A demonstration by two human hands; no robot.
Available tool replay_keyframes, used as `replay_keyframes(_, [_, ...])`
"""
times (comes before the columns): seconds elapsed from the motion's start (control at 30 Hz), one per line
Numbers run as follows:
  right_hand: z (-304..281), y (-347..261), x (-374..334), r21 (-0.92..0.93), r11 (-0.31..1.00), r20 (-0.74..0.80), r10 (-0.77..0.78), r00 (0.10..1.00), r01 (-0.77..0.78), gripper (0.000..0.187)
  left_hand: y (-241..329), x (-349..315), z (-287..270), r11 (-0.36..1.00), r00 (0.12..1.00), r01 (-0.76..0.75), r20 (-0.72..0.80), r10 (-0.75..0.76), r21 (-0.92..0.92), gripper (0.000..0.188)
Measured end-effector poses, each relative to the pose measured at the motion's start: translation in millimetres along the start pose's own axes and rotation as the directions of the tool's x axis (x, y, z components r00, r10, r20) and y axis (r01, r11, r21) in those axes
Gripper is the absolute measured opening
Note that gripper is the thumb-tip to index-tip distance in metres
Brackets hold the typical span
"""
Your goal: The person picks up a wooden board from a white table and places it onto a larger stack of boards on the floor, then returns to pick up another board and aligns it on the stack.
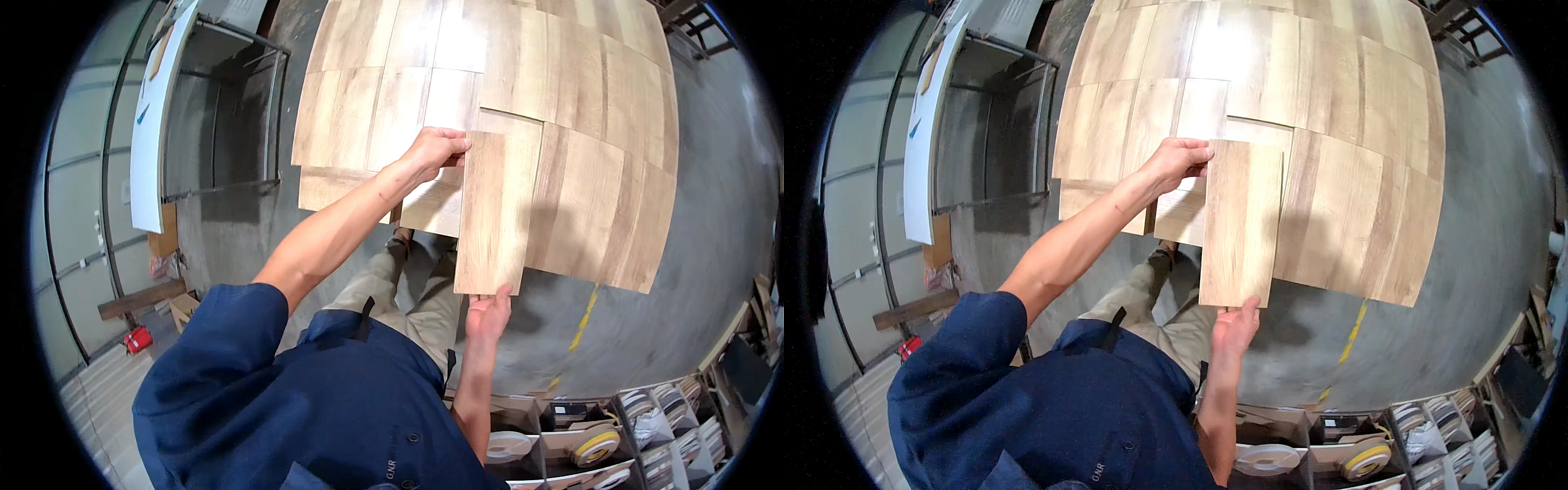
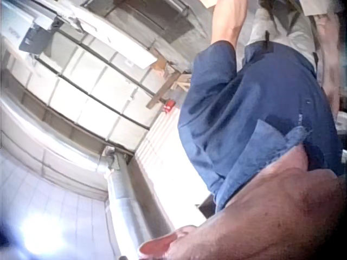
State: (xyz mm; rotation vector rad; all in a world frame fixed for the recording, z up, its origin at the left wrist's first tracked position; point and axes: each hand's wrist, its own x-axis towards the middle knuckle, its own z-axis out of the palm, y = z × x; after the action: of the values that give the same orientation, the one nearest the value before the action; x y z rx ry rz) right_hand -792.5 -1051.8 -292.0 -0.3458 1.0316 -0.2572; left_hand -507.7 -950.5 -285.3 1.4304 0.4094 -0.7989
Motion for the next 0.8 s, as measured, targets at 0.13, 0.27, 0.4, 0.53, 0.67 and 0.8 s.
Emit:
replay_keyframes(0.13, [2,2,16,-0.148,0.987,0.0,0.071,0.997,-0.07,0.045,-6,24,1,0.999,0.999,-0.033,-0.002,0.033,-0.028,0.023])
replay_keyframes(0.27, [-2,7,35,-0.258,0.959,-0.019,0.121,0.993,-0.121,0.036,-20,32,6,0.995,0.995,-0.096,-0.02,0.097,0.023,0.041])
replay_keyframes(0.4, [13,7,43,-0.241,0.967,-0.047,0.072,0.996,-0.081,0.029,-32,29,21,0.992,0.992,-0.087,-0.084,0.095,0.093,0.053])
replay_keyframes(0.53, [18,4,46,-0.256,0.964,-0.096,0.043,0.994,-0.066,0.024,-37,21,27,0.976,0.978,-0.14,-0.132,0.163,0.168,0.054])
replay_keyframes(0.67, [23,-2,43,-0.345,0.936,-0.151,0.016,0.988,-0.068,0.024,-50,26,29,0.958,0.952,-0.242,-0.154,0.265,0.15,0.052])
replay_keyframes(0.8, [30,-13,39,-0.476,0.877,-0.151,-0.01,0.988,-0.064,0.026,-53,29,27,0.918,0.93,-0.287,-0.151,0.336,0.272,0.051])
